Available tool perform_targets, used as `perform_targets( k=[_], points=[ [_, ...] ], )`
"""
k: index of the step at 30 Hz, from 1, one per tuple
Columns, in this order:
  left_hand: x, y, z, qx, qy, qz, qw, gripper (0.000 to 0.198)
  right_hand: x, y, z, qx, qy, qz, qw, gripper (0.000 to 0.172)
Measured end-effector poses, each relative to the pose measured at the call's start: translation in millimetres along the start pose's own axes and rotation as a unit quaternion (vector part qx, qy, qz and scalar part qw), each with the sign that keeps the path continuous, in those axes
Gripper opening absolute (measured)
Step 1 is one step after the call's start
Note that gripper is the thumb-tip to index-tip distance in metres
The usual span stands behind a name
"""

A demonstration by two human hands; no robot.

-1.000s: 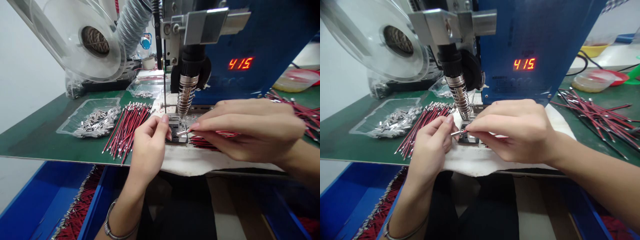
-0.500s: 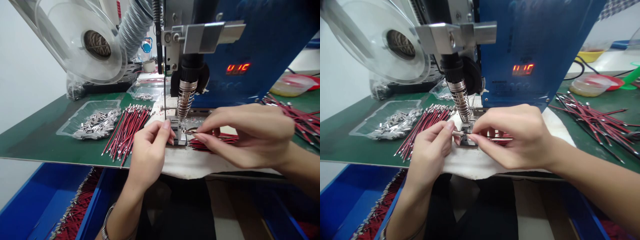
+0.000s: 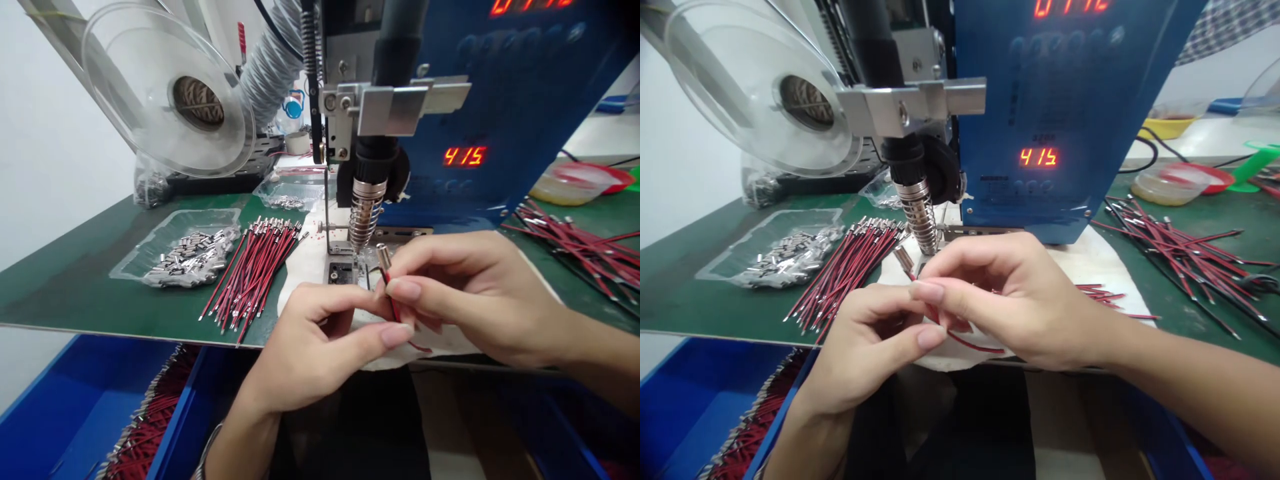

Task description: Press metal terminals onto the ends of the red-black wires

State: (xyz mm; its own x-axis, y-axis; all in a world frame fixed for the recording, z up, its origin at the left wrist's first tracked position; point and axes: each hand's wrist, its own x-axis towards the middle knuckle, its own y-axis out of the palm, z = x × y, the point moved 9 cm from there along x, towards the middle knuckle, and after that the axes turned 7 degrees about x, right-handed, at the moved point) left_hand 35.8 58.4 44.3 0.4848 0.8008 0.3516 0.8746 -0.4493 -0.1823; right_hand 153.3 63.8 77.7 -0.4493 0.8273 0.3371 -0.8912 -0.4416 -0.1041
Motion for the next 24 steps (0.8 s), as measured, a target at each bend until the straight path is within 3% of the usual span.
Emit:
perform_targets(
  k=[6, 10, 14, 17, 24],
  points=[
    [-10.0, -3.1, 12.6, -0.012, -0.031, -0.005, 0.999, 0.027, 2.9, 5.8, -4.9, -0.005, 0.026, 0.026, 0.999, 0.022],
    [-10.8, -2.7, 9.2, 0.002, -0.019, 0.0, 1.0, 0.032, 2.5, 8.5, -7.4, -0.022, 0.039, 0.04, 0.998, 0.029],
    [-7.6, 0.6, 8.1, 0.006, -0.034, 0.014, 0.999, 0.021, 3.2, 8.2, -10.3, -0.015, 0.051, 0.05, 0.997, 0.038],
    [-8.0, 4.8, 11.7, -0.014, -0.063, 0.036, 0.997, 0.008, 3.9, 7.9, -12.3, -0.014, 0.055, 0.065, 0.996, 0.025],
    [-10.0, 3.2, 16.7, -0.017, -0.081, 0.042, 0.996, 0.016, 2.9, 7.7, -9.2, -0.047, 0.029, 0.088, 0.995, 0.025]
  ],
)
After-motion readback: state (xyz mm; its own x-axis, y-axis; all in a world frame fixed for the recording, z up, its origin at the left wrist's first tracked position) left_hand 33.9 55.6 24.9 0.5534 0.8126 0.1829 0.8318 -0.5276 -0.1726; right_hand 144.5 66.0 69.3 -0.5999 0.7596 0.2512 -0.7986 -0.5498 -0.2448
